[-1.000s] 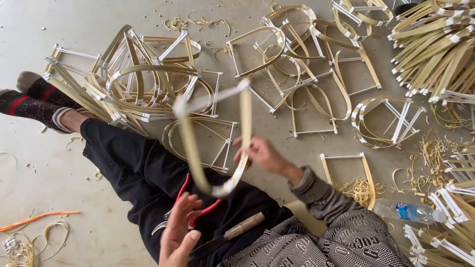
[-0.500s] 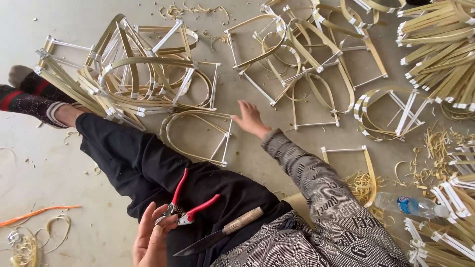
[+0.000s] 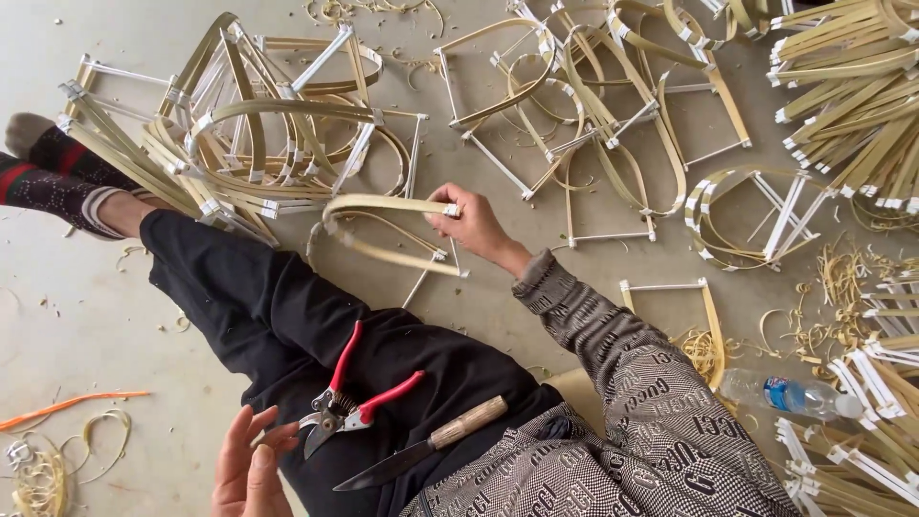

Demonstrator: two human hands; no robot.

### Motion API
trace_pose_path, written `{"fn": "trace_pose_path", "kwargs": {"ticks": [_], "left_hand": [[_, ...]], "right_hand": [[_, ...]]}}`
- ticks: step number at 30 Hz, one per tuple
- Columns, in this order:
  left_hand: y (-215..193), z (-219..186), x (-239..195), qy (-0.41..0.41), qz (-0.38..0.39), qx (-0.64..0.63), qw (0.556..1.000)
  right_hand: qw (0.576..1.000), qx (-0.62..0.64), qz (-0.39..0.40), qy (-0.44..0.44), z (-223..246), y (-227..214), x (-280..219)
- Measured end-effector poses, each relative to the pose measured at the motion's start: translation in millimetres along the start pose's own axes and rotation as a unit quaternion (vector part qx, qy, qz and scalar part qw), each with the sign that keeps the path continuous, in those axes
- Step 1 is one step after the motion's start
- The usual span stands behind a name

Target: Assembling and trimming curved bamboo frame components for furniture using pruning shears and a knife.

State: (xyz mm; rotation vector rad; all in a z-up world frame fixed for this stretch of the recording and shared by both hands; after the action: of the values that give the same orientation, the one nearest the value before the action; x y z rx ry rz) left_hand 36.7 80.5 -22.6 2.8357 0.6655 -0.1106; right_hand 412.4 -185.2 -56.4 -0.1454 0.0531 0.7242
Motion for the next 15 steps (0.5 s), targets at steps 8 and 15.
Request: {"fn": "trace_pose_path", "kwargs": {"ticks": [8,15], "left_hand": [[95,-105,13,0.379,-0.041,0.579,0.72],[75,-103,20,0.319,0.095,0.698,0.634]], "right_hand": [[0.965,-0.119,0.096,-0.215,154,63,-69],[0.85,0.233,0.47,-0.045,144,143,-95]]}}
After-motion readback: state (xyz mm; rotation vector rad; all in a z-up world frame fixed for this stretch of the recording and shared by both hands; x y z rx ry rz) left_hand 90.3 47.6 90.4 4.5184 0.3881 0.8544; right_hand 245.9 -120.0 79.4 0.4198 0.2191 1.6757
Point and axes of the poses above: each hand's wrist, its own x-axis towards the middle knuckle, its own y-axis out of the palm, z = x × y, the point moved 2 cm from there along x, towards the middle knuckle, and after that the axes turned 12 degrees about z, right-handed, at the moved point
